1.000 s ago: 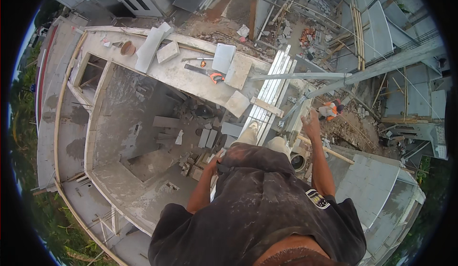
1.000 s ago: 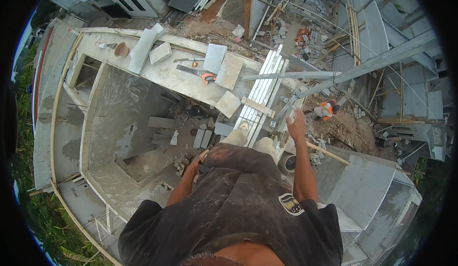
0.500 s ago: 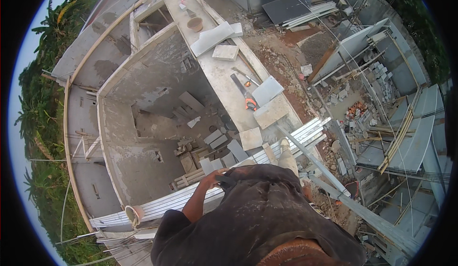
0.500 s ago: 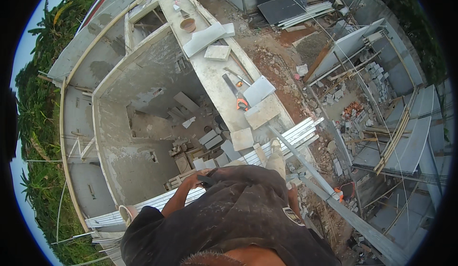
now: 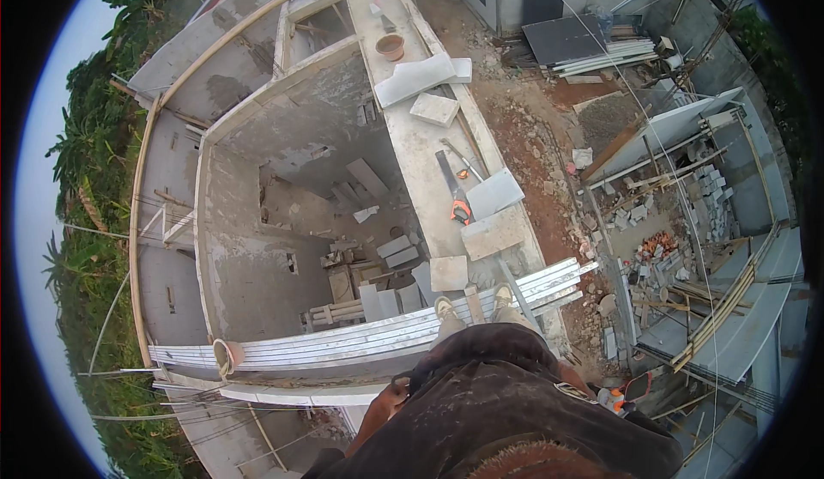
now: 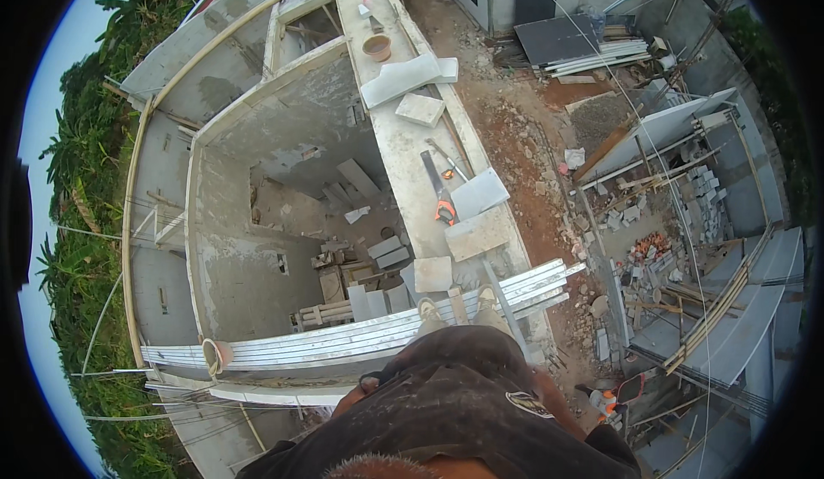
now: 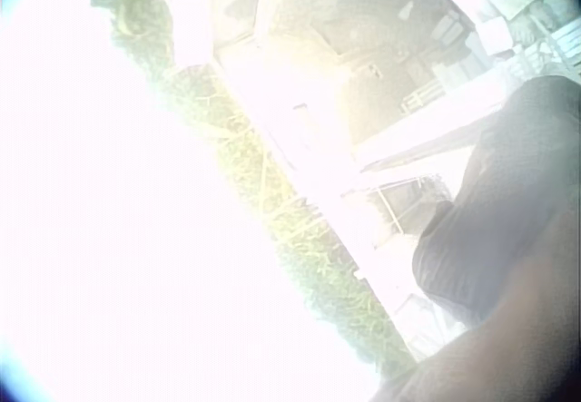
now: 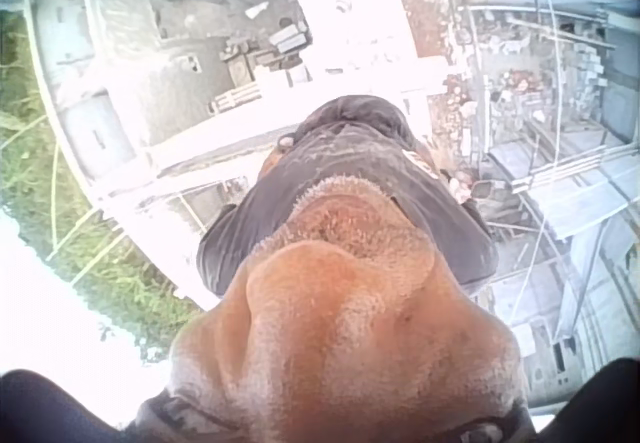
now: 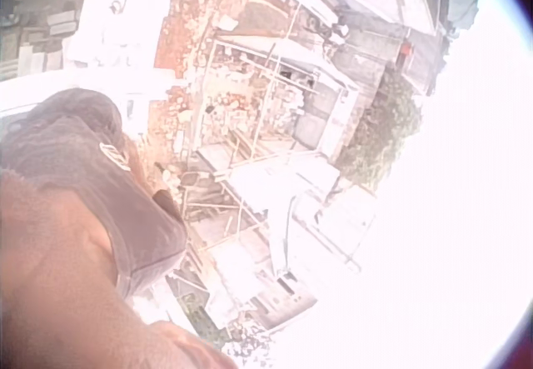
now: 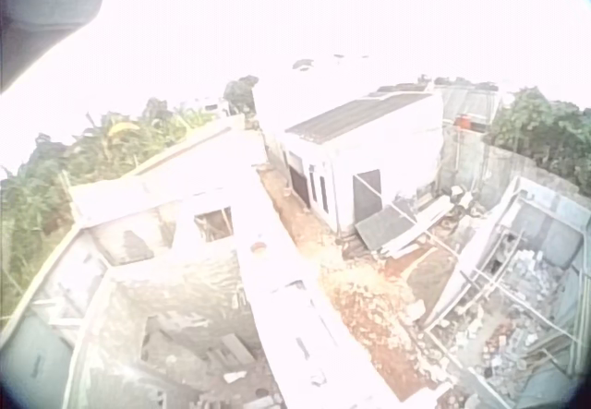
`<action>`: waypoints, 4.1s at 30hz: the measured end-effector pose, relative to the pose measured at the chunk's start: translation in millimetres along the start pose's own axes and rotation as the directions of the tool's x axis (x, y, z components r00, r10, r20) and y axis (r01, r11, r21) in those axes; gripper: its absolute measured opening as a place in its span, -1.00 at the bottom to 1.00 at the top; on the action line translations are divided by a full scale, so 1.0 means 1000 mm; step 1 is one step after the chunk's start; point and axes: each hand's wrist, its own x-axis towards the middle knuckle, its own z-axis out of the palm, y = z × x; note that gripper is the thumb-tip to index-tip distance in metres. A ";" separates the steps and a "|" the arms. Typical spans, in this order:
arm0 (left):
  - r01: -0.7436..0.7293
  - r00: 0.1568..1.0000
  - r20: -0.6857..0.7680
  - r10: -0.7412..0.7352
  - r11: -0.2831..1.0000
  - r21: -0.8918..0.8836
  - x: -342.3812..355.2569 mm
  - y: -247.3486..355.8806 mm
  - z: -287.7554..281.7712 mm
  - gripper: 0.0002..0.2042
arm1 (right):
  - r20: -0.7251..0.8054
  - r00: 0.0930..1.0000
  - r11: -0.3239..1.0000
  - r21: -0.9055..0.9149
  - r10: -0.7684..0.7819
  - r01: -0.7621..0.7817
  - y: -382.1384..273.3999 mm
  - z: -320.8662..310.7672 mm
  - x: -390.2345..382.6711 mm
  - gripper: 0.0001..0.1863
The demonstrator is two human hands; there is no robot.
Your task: Applying mortar with a trowel and laying aerated concrete blocks on a wall structure at a construction site.
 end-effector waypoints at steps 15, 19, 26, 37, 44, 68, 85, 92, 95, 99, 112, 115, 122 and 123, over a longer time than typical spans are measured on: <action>-0.034 0.998 0.042 0.043 0.979 -0.202 -0.004 -0.036 0.039 -0.68 | 0.130 0.988 0.996 -0.052 0.084 -0.077 -0.110 -0.014 -0.004 -0.54; -0.036 0.998 0.046 0.048 0.974 -0.223 -0.008 -0.044 0.042 -0.67 | 0.154 0.984 0.994 -0.068 0.091 -0.082 -0.119 -0.015 -0.009 -0.55; -0.045 0.997 0.056 0.058 0.974 -0.221 -0.014 -0.043 0.042 -0.65 | 0.191 0.975 0.993 -0.064 0.110 -0.099 -0.125 -0.025 -0.027 -0.57; -0.030 0.995 0.088 0.046 0.985 -0.172 -0.009 -0.016 0.044 -0.61 | 0.258 0.955 0.990 -0.049 0.144 -0.136 -0.129 -0.043 -0.064 -0.60; -0.027 0.994 0.103 0.044 0.986 -0.163 -0.013 -0.003 0.032 -0.58 | 0.302 0.938 0.985 -0.075 0.171 -0.155 -0.151 -0.048 -0.076 -0.61; -0.411 0.894 -0.009 0.447 0.815 -0.408 -0.032 -0.071 0.067 -0.65 | 0.747 0.638 0.873 0.173 0.185 -0.456 -0.154 -0.108 -0.044 -0.63; -0.075 0.989 -0.146 0.017 0.914 -0.399 -0.048 -0.007 0.046 -0.38 | 0.431 0.900 0.998 -0.031 0.069 -0.062 -0.226 -0.060 0.073 -0.63; -0.276 0.960 -0.247 0.130 0.564 -0.778 0.009 -0.035 0.053 -0.69 | 0.294 0.882 0.836 -0.311 -0.368 0.453 -0.170 -0.058 0.123 -0.57; -0.291 0.927 -0.372 -0.052 0.526 -0.799 0.021 -0.047 0.049 -0.67 | 0.271 0.892 0.817 -0.369 -0.361 0.442 -0.148 -0.056 0.133 -0.49; -0.439 0.772 -0.625 -0.115 0.614 -0.655 0.041 -0.068 0.020 -0.66 | 0.172 0.949 0.869 -0.385 -0.264 0.311 -0.126 -0.048 0.137 -0.46; -0.426 0.601 -0.791 -0.111 0.793 -0.435 0.010 -0.099 -0.134 -0.49 | 0.228 0.903 0.679 -0.598 -0.363 0.424 -0.125 0.030 0.102 -0.60; -0.425 0.590 -0.795 -0.140 0.783 -0.453 0.011 -0.099 -0.129 -0.46 | 0.180 0.933 0.801 -0.479 -0.312 0.360 -0.150 0.039 0.102 -0.57; -0.355 0.719 -0.679 -0.148 0.763 -0.541 0.066 -0.089 -0.062 -0.43 | 0.133 0.952 0.877 -0.370 -0.275 0.305 -0.168 0.020 0.115 -0.59; -0.324 0.725 -0.669 -0.163 0.778 -0.539 0.075 -0.085 -0.052 -0.44 | 0.136 0.945 0.853 -0.407 -0.297 0.326 -0.163 0.012 0.118 -0.59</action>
